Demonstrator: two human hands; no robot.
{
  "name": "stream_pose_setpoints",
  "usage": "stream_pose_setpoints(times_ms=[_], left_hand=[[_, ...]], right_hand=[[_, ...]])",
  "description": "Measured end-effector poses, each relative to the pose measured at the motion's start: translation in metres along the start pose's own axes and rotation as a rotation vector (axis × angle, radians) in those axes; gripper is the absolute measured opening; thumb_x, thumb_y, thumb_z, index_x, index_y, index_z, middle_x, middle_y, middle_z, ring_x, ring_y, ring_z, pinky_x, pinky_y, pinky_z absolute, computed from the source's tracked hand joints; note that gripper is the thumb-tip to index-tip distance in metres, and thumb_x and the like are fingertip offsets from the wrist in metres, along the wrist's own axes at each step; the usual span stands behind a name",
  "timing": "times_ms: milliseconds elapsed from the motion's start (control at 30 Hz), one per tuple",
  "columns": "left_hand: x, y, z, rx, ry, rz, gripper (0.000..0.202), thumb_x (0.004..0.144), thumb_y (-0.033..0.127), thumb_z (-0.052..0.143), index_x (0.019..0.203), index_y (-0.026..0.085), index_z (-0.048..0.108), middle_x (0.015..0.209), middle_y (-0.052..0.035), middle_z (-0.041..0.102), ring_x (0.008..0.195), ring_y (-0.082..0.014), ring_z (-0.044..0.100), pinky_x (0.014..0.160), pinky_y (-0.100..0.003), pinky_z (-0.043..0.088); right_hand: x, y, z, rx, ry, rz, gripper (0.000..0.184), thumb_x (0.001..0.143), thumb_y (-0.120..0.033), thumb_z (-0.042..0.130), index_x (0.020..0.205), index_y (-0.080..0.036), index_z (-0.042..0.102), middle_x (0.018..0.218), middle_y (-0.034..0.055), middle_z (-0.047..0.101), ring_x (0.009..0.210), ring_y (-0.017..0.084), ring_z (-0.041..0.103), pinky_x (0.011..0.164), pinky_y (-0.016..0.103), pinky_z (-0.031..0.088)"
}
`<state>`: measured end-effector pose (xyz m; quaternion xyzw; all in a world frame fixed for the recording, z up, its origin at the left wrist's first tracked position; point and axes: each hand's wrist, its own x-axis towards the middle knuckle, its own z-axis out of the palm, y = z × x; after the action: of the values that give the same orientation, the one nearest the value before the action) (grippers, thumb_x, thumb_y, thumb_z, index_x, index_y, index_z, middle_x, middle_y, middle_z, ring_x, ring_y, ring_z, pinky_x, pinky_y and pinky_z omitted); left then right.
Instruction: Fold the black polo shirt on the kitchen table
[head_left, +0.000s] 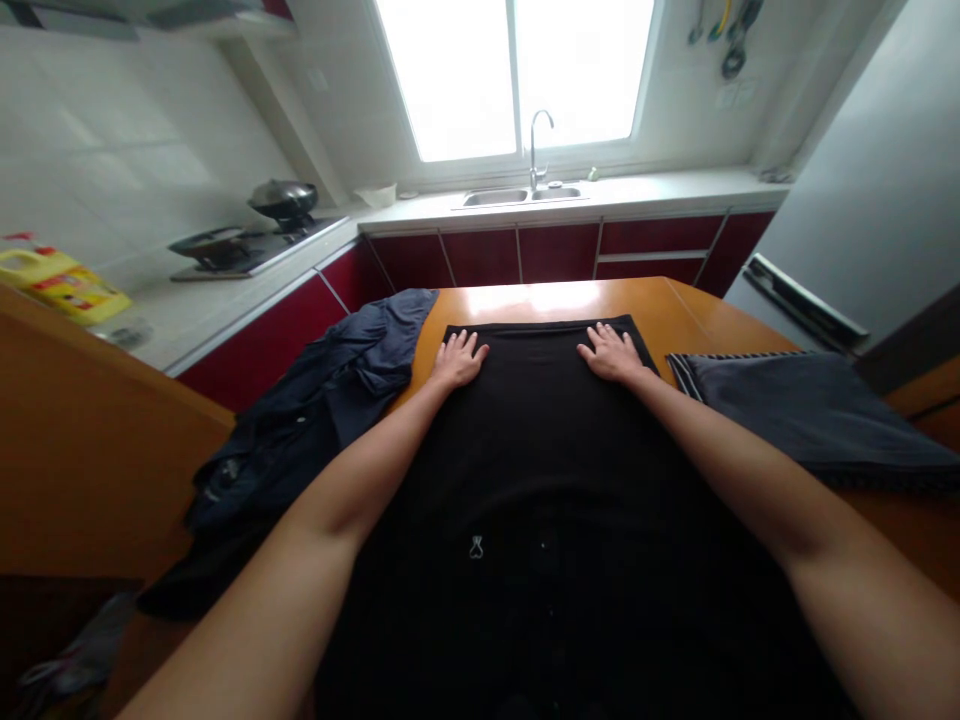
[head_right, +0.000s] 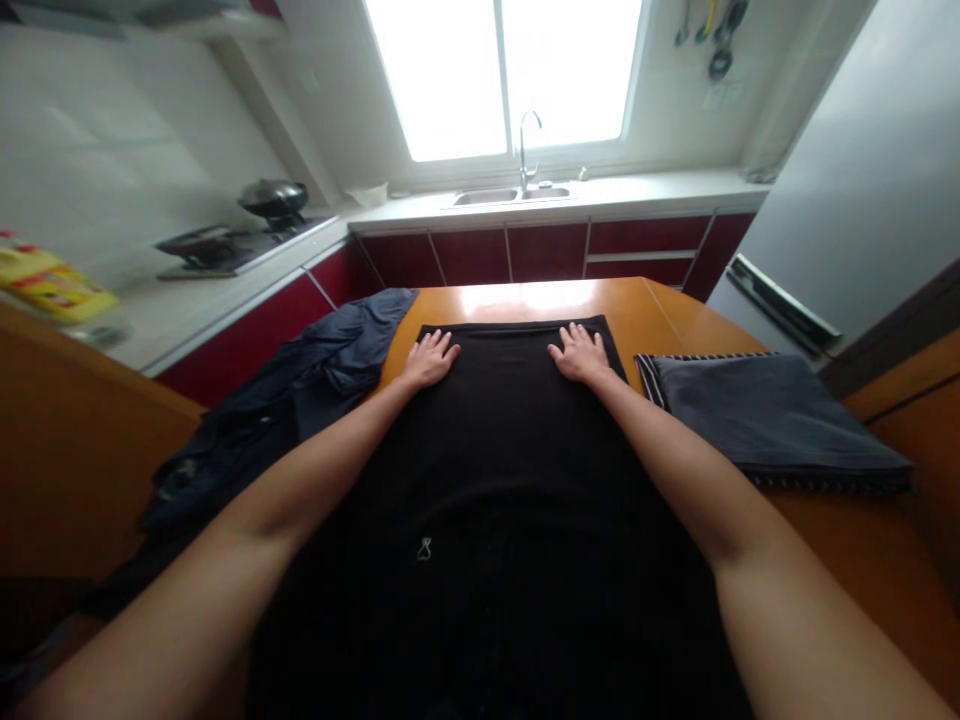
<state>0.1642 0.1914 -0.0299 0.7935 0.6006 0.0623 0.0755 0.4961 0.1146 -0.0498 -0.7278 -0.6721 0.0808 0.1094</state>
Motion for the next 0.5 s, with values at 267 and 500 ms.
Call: stream_pose_setpoints(times_ms=[267, 500], left_hand=[[0.006, 0.044, 0.005, 0.049, 0.059, 0.053, 0.061, 0.102, 0.042, 0.030, 0.156, 0.014, 0.034, 0.166, -0.0154, 0.021, 0.154, -0.0325, 0.013, 0.122, -0.060, 0.005], [0.004, 0.092, 0.027, -0.007, -0.087, 0.488, 0.058, 0.103, 0.043, 0.024, 0.159, 0.026, 0.030, 0.167, -0.0022, 0.021, 0.155, -0.0236, 0.015, 0.124, -0.051, 0.012]], right_hand=[[0.007, -0.006, -0.006, -0.036, 0.068, 0.146, 0.064, 0.101, -0.041, 0.032, 0.156, -0.008, 0.030, 0.165, 0.0220, 0.019, 0.154, 0.033, 0.013, 0.119, 0.063, 0.006], [0.005, -0.076, 0.012, 0.018, -0.022, -0.189, 0.058, 0.102, -0.039, 0.029, 0.157, -0.020, 0.032, 0.167, 0.0107, 0.021, 0.154, 0.026, 0.014, 0.121, 0.058, 0.010]])
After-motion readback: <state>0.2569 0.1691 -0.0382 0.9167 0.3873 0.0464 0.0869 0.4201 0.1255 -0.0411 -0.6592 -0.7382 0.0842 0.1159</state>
